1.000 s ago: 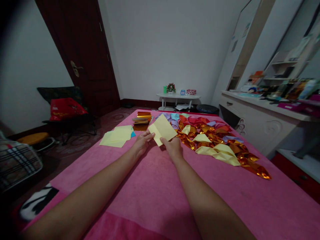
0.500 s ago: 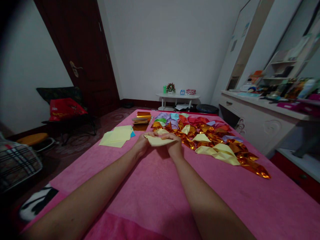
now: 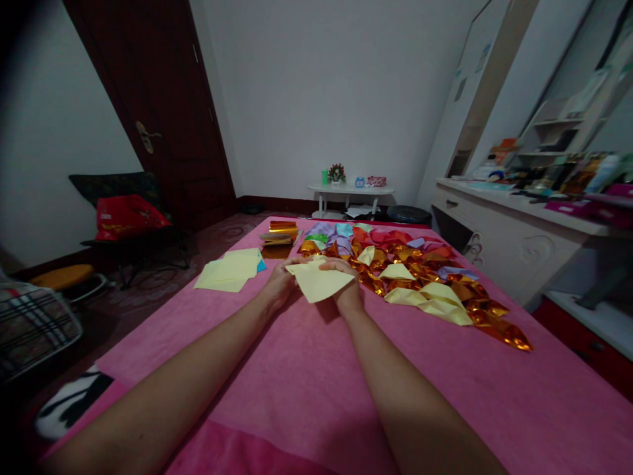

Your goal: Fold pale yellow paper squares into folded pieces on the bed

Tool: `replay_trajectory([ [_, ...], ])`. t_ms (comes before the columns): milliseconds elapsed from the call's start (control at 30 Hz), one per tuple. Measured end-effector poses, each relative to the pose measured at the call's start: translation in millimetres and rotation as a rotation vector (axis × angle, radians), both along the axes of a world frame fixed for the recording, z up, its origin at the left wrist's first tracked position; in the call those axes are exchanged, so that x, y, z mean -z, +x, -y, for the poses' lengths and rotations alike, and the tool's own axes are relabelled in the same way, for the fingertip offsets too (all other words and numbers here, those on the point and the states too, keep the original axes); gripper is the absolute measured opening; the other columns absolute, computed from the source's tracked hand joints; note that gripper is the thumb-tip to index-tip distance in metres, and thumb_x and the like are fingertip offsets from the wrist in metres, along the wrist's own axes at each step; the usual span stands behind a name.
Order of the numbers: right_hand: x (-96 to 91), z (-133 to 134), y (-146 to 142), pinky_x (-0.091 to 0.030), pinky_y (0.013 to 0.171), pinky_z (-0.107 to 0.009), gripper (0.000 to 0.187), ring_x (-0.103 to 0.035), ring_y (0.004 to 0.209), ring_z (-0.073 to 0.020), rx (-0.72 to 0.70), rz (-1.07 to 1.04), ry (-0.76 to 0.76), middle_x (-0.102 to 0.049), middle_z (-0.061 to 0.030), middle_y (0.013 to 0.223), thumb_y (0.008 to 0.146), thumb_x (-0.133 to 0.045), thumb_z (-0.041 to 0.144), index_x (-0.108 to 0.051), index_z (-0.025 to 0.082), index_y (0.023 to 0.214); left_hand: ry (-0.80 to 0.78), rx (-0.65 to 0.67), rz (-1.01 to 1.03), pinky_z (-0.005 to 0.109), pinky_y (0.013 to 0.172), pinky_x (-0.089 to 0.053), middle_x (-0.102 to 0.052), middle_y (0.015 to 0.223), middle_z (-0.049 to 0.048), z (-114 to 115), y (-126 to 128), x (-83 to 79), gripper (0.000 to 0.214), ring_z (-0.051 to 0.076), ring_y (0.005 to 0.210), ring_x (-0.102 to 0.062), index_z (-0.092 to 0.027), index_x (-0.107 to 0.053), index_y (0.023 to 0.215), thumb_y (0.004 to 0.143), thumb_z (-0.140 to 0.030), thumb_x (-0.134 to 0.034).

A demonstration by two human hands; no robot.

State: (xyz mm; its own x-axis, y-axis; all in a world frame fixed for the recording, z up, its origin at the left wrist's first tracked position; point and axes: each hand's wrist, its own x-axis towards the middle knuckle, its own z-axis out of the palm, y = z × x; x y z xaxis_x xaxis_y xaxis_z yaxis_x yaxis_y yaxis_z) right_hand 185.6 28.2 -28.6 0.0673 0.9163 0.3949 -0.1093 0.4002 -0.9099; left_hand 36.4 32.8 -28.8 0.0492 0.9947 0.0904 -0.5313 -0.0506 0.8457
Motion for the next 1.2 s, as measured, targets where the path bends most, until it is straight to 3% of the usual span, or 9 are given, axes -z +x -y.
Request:
replay_trajectory([
  [167, 4.8, 2, -9, -0.052, 0.056, -0.030, 0.031, -0.063, 0.059, -0.0181, -0.079, 0.023, -0.141, -0.071, -0.0059, 0.072, 0.061, -0.074, 0.036, -0.070, 0.014, 0.083, 0.077, 0.014, -0.020, 0.023, 0.056, -0.050, -0.066, 0.072, 0.0020, 4, -3, -3.4, 0.037, 0.011, 0.058, -0.062, -0.013, -0.064, 0.087, 0.061, -0.035, -0.079],
  [300, 5.6, 4, -13, -0.051, 0.049, -0.028, 0.034, -0.061, 0.049, -0.0162, -0.109, 0.016, -0.200, -0.069, -0.0061, 0.062, 0.062, -0.075, 0.039, -0.069, 0.012, 0.082, 0.093, 0.005, -0.063, 0.024, 0.053, -0.048, -0.067, 0.075, 0.0038, 6, -2, -3.6, 0.040, 0.011, 0.056, -0.061, -0.013, -0.064, 0.087, 0.062, -0.042, -0.077],
  [400, 7.2, 1, -11, -0.050, 0.047, -0.028, 0.037, -0.064, 0.054, -0.0177, -0.075, 0.001, -0.197, -0.072, -0.0075, 0.075, 0.062, -0.075, 0.039, -0.068, 0.014, 0.089, 0.092, -0.040, -0.103, 0.022, 0.052, -0.045, -0.067, 0.071, 0.0036, 3, -2, -0.4, 0.037, 0.010, 0.053, -0.057, -0.012, -0.065, 0.081, 0.061, -0.041, -0.078],
  [567, 12.1, -15, 5, -0.054, 0.069, -0.033, 0.044, -0.067, 0.083, -0.0213, 0.119, -0.050, -0.112, -0.070, -0.0101, 0.101, 0.071, -0.065, 0.042, -0.062, 0.015, 0.105, 0.090, -0.142, -0.182, 0.021, 0.055, -0.041, -0.067, 0.068, 0.0030, -7, -7, 5.4, 0.033, 0.011, 0.058, -0.057, -0.011, -0.068, 0.074, 0.061, -0.039, -0.076],
  [700, 9.7, -22, 19, -0.051, 0.080, -0.039, 0.058, -0.063, 0.093, -0.0235, 0.228, 0.010, -0.034, -0.063, -0.0133, 0.114, 0.062, -0.071, 0.033, -0.058, 0.015, 0.115, 0.064, -0.123, -0.276, 0.020, 0.049, -0.033, -0.065, 0.060, 0.0018, -9, -11, 7.4, 0.029, 0.009, 0.052, -0.052, -0.009, -0.070, 0.071, 0.063, -0.036, -0.075],
  [833, 1.0, -17, 21, -0.042, 0.096, -0.043, 0.064, -0.056, 0.107, -0.0250, 0.182, 0.220, 0.134, -0.058, -0.0091, 0.124, 0.057, -0.074, 0.021, -0.060, 0.021, 0.119, 0.036, 0.002, -0.346, 0.021, 0.048, -0.033, -0.065, 0.059, 0.0047, -7, -12, 8.0, 0.028, 0.011, 0.049, -0.053, -0.008, -0.070, 0.067, 0.060, -0.034, -0.076],
  [967, -4.2, -11, 18, -0.037, 0.101, -0.039, 0.048, -0.053, 0.112, -0.0235, 0.143, 0.494, 0.348, -0.061, -0.0072, 0.117, 0.065, -0.067, 0.016, -0.066, 0.021, 0.112, 0.031, 0.079, -0.365, 0.021, 0.048, -0.033, -0.065, 0.058, 0.0046, -7, -14, 8.4, 0.028, 0.010, 0.048, -0.052, -0.008, -0.069, 0.066, 0.060, -0.035, -0.076],
  [1200, -0.2, -11, 16, -0.045, 0.092, -0.035, 0.049, -0.057, 0.103, -0.0209, 0.083, 0.516, 0.323, -0.061, -0.0060, 0.113, 0.065, -0.057, 0.007, -0.067, 0.023, 0.110, 0.024, 0.204, -0.340, 0.022, 0.053, -0.037, -0.067, 0.063, 0.0056, -6, -18, 6.5, 0.029, 0.011, 0.052, -0.055, -0.009, -0.070, 0.071, 0.059, -0.034, -0.077],
])
